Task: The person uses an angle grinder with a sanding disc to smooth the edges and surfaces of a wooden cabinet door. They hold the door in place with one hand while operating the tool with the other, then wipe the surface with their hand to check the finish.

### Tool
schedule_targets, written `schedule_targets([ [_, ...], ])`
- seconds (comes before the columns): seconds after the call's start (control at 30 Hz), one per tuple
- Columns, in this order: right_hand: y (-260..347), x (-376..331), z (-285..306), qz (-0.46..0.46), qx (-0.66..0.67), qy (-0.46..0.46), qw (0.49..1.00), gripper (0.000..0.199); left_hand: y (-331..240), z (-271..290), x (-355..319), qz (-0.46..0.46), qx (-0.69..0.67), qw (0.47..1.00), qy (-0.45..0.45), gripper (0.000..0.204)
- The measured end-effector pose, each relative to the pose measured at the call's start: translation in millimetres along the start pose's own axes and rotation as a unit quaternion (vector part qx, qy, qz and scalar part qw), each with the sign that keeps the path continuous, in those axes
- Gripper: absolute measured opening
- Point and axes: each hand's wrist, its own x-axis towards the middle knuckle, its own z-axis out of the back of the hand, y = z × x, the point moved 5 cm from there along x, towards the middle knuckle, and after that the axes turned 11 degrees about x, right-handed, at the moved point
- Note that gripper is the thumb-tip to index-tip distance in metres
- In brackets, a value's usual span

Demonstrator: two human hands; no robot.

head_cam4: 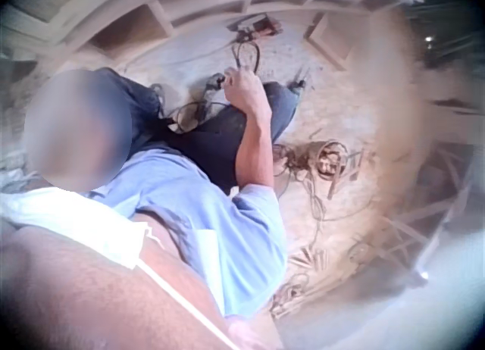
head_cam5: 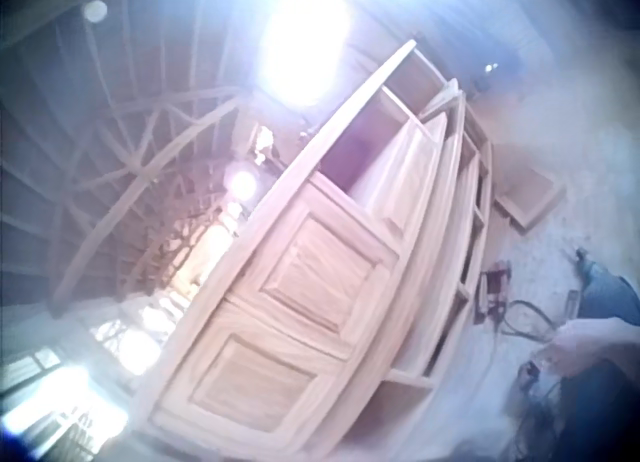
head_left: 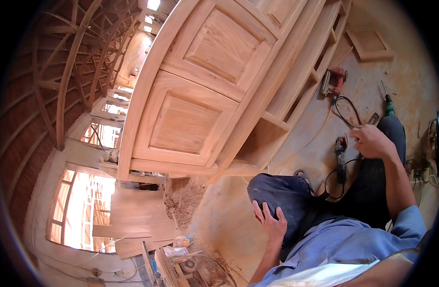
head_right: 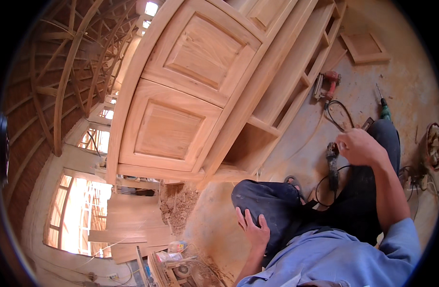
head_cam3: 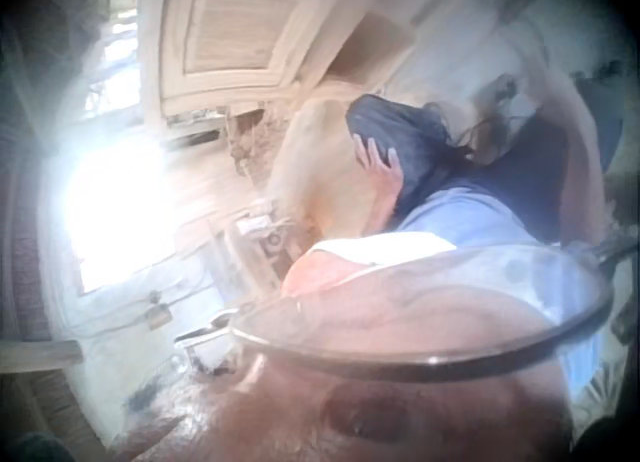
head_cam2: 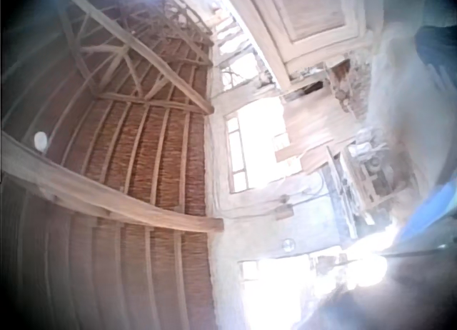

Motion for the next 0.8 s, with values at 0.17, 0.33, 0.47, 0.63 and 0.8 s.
schedule_targets([
  [0.17, 3.1, -32.2, -13.5, 0.005, 0.016, -0.022, 1.0, 0.029, 1.5, -4.2, 3.6, 0.022, 0.002, 1.0, 0.017, 0.061],
  [0.33, 6.5, -28.5, -11.9, 0.034, 0.013, -0.029, 0.999, 0.029, 6.6, -8.0, 3.6, 0.049, 0.024, 0.998, 0.033, 0.062],
  [0.47, 7.3, -25.1, -9.6, 0.069, 0.025, -0.008, 0.997, 0.028, 2.9, -8.2, 5.0, 0.06, 0.025, 0.997, 0.028, 0.062],
  [0.63, 12.6, -17.7, -4.4, 0.084, 0.06, 0.006, 0.995, 0.028, -0.2, -10.8, 8.5, 0.069, 0.037, 0.997, 0.022, 0.059],
  [0.8, 8.8, -10.2, -4.4, 0.104, 0.095, 0.013, 0.99, 0.029, -5.1, -10.6, 17.3, 0.062, 0.043, 0.997, 0.016, 0.058],
])
